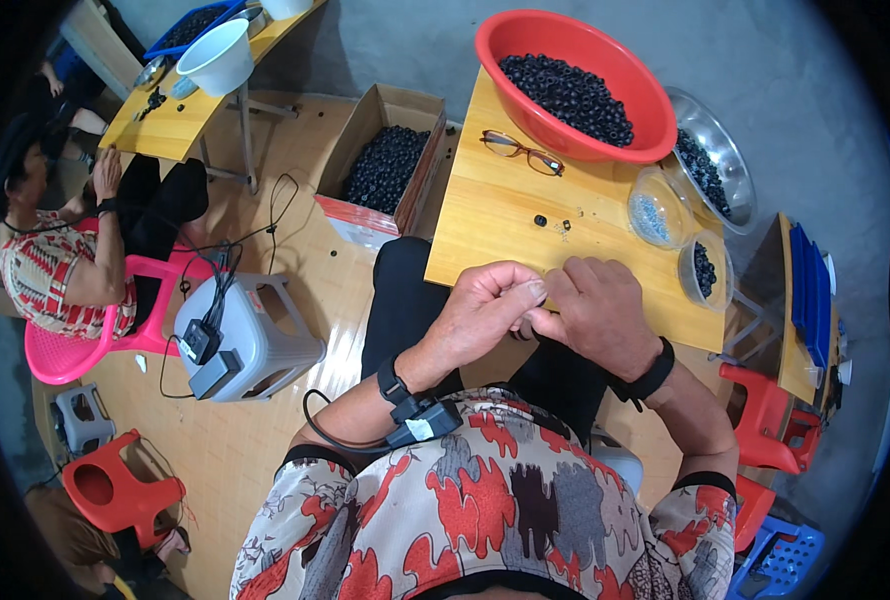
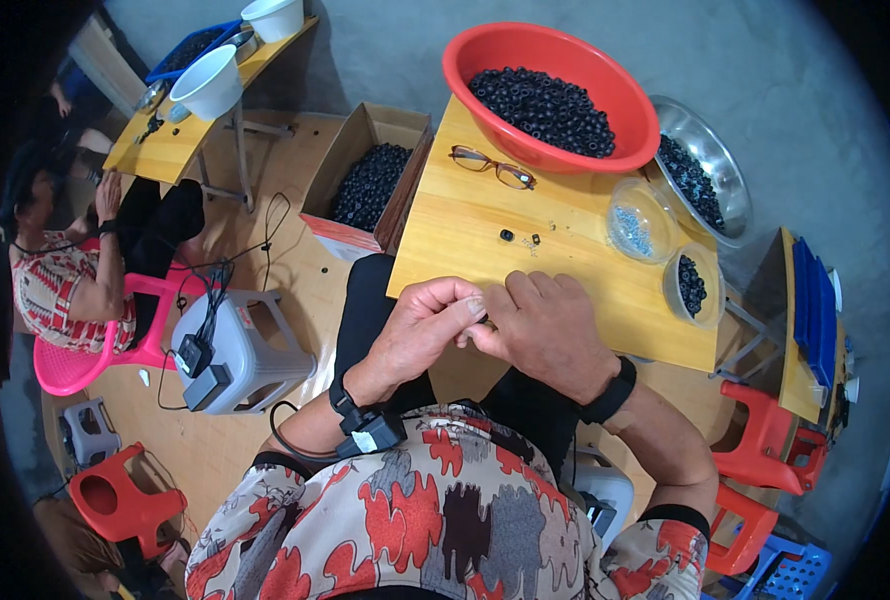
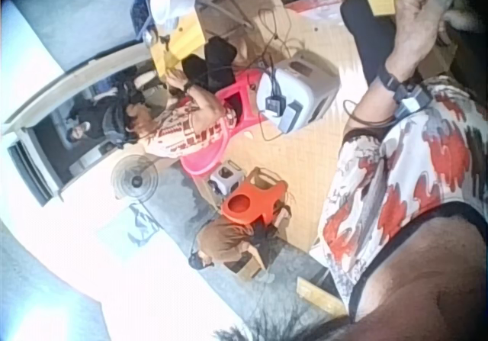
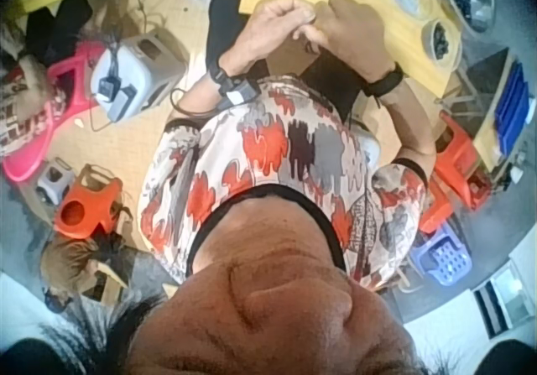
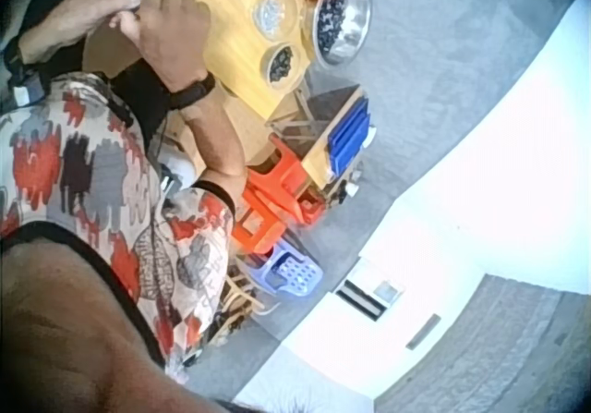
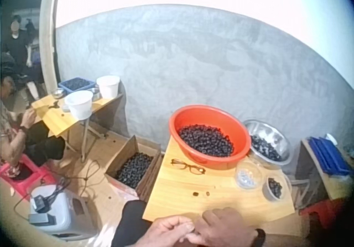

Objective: Manually assembling small black plastic components at a workshop table.

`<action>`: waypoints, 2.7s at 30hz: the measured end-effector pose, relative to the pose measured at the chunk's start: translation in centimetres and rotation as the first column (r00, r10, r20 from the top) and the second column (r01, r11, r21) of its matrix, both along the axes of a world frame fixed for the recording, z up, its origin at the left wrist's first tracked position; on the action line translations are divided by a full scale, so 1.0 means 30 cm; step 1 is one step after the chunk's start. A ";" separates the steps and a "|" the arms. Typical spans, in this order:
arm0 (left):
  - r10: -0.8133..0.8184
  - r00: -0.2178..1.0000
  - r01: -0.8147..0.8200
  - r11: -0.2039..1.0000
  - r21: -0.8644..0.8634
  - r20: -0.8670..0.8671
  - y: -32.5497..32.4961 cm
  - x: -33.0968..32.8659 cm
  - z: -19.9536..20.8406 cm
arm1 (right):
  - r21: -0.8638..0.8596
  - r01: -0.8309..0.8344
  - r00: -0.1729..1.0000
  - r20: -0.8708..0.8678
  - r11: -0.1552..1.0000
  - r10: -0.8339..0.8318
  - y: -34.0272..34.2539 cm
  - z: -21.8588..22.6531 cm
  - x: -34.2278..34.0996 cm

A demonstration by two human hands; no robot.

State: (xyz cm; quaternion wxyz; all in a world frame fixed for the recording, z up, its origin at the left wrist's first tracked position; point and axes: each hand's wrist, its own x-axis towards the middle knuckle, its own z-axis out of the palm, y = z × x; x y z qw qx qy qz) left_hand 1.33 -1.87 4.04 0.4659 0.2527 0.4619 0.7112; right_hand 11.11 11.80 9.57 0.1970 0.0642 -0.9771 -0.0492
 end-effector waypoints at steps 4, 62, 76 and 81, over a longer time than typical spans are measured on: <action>-0.043 0.999 0.043 0.999 0.005 0.012 -0.008 -0.027 0.001 | 0.005 -0.005 1.000 0.000 1.000 0.005 0.008 0.001 -0.004; 0.029 0.984 0.008 0.978 -0.206 0.175 0.091 -0.024 -0.136 | -0.553 0.668 0.556 -0.074 0.498 -0.828 0.609 -0.135 0.418; 0.078 0.972 -0.030 0.977 -0.213 0.220 0.091 -0.051 -0.174 | -0.549 0.391 0.918 0.170 0.738 -0.360 0.345 -0.235 -0.020; 0.074 0.968 -0.031 0.984 -0.177 0.239 0.087 -0.050 -0.182 | -0.532 0.330 0.944 0.168 0.780 -0.285 0.300 -0.238 -0.125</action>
